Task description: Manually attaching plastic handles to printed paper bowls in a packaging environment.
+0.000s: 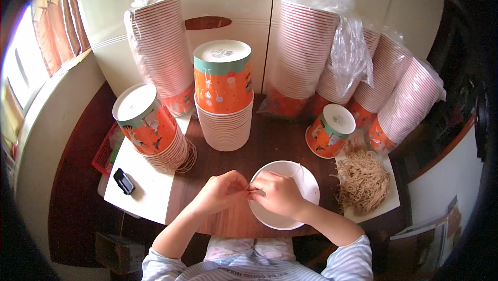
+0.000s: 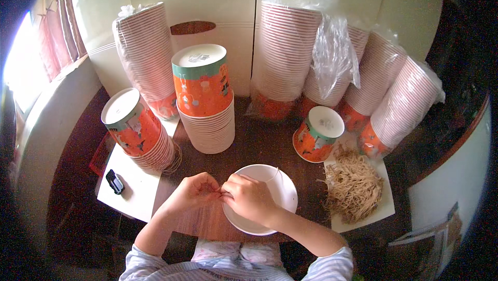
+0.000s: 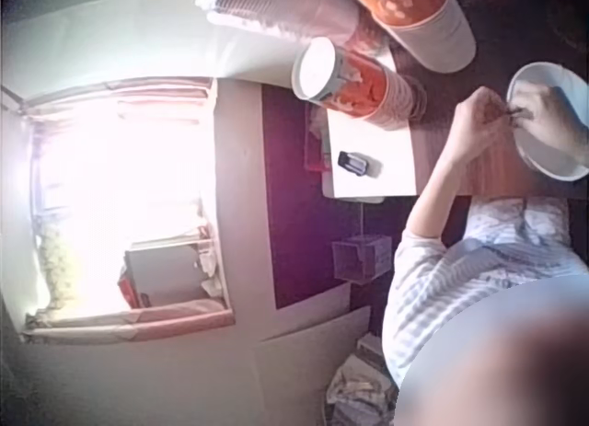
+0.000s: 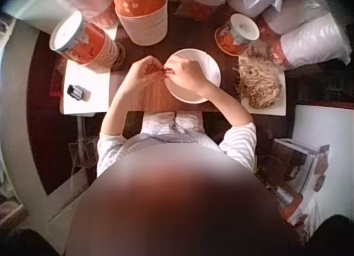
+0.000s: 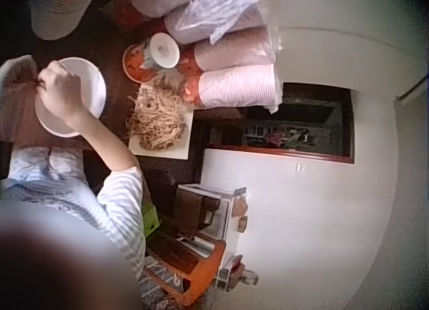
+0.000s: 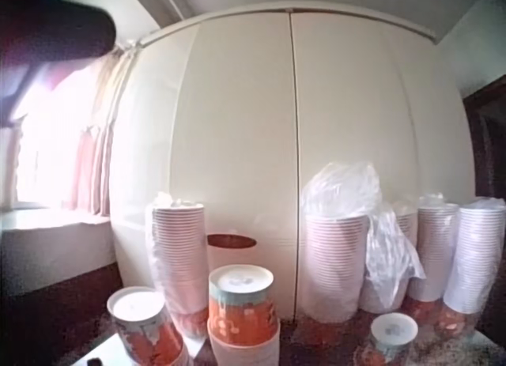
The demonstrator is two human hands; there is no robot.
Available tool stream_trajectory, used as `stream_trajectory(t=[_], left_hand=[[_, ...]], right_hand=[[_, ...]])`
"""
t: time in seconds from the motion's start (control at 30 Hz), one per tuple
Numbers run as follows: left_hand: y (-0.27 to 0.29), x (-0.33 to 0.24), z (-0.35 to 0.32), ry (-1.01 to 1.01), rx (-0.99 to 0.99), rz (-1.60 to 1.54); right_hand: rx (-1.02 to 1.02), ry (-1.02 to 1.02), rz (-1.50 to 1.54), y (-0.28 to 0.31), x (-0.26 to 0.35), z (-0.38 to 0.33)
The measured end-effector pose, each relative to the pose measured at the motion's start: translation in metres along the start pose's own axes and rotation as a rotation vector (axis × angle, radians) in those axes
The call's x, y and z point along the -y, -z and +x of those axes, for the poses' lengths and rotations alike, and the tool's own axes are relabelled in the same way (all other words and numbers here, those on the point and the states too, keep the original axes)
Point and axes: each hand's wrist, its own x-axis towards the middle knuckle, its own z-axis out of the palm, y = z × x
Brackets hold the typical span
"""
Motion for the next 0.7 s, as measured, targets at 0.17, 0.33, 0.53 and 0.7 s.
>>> stream_trajectory(t=[0.17, 0.33, 0.53, 0.7], left_hand=[[-0.005, -0.023, -0.006, -0.014, -0.004, 0.196], [-0.004, -0.019, -0.008, -0.016, -0.016, 0.184], [-0.007, -0.006, -0.017, -0.074, -0.19, 0.33], [-0.019, 0.015, -0.028, -0.227, -0.342, 0.653]], right_hand=[[0.01, -0.076, -0.002, -0.001, 0.003, -0.001], [-0.08, 0.034, -0.078, -0.003, 0.003, -0.001], [-0.048, -0.061, 0.091, 0.0, 0.001, -0.002], [-0.032, -0.088, 0.115, 0.0, -0.001, -0.002]])
